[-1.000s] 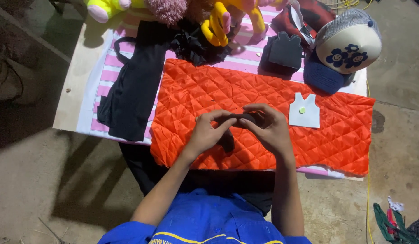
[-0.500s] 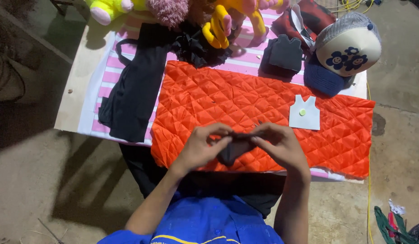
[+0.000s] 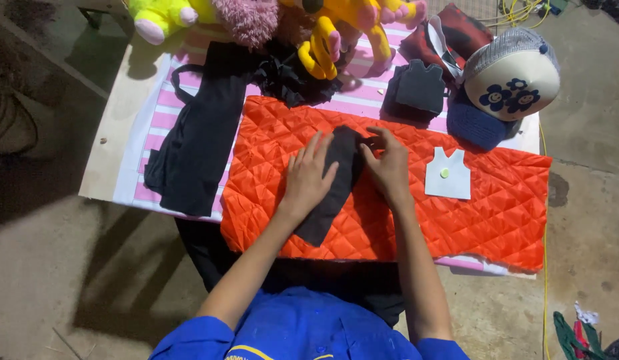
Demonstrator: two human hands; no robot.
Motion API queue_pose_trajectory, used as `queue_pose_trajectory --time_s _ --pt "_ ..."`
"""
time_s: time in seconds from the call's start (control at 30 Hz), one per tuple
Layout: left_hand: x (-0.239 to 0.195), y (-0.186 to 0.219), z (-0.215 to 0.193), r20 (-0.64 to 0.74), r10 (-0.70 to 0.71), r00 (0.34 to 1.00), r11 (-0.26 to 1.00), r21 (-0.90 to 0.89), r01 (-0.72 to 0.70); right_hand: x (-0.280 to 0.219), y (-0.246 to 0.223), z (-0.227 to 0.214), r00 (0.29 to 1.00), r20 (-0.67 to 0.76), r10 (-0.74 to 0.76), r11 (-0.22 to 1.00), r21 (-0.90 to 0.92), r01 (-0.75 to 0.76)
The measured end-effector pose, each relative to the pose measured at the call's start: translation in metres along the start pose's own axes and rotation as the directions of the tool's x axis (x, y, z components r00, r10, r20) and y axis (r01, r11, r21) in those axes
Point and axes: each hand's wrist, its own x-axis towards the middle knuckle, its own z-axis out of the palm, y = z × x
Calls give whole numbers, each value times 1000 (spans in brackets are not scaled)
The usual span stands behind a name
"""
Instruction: The person places a white paper template on a piece of black fabric and uses a utility knife to cut the fabric along the template's outline. After cutting, the person removes the template and trims the edges of the black fabric piece with the knife.
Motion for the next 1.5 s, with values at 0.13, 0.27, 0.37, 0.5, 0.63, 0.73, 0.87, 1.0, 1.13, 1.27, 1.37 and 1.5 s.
queue_pose_trajectory --time_s 0.13,0.27,0.37,0.5,0.63,0.73,0.87,1.0,1.13,1.27,1.37,1.5 --pt "-11 -4 5 43 37 998 997 71 -40 2 13 8 999 -35 6 1000 -12 -6" --pt "-18 -9 16 86 -50 995 999 18 49 5 23 9 999 -49 -15 1000 -4 15" --pt "-13 -4 6 59 -81 995 996 -44 83 -4 5 1 996 31 -89 990 117 85" --pt "4 -8 -19 116 227 967 877 -456 -151 -25 -46 -24 938 277 -207 925 369 95" --pt "-1 12 -55 110 450 886 653 -717 -243 -48 -85 -59 889 398 -226 900 434 35" --pt "-11 22 -74 250 435 865 667 -735 -123 -60 -100 -77 857 428 -286 893 443 77" --pt "-28 31 -90 338 450 827 677 -733 -69 -76 -109 -90 843 449 -296 901 424 91" --pt "-45 37 -110 386 476 790 700 -710 -75 -91 -113 -102 849 453 -272 917 390 86" --pt "-52 54 -145 429 475 769 691 -722 -24 -102 -118 -113 837 458 -298 883 465 59" --pt "-54 54 -143 467 495 733 667 -744 24 -103 -112 -120 850 467 -245 883 469 -3" --pt "-29 43 -117 421 442 792 669 -743 22 -81 -98 -111 880 431 -200 903 431 -6" --pt "21 8 -46 318 190 929 903 -428 -39 -16 -28 -61 956 248 -154 980 163 115"
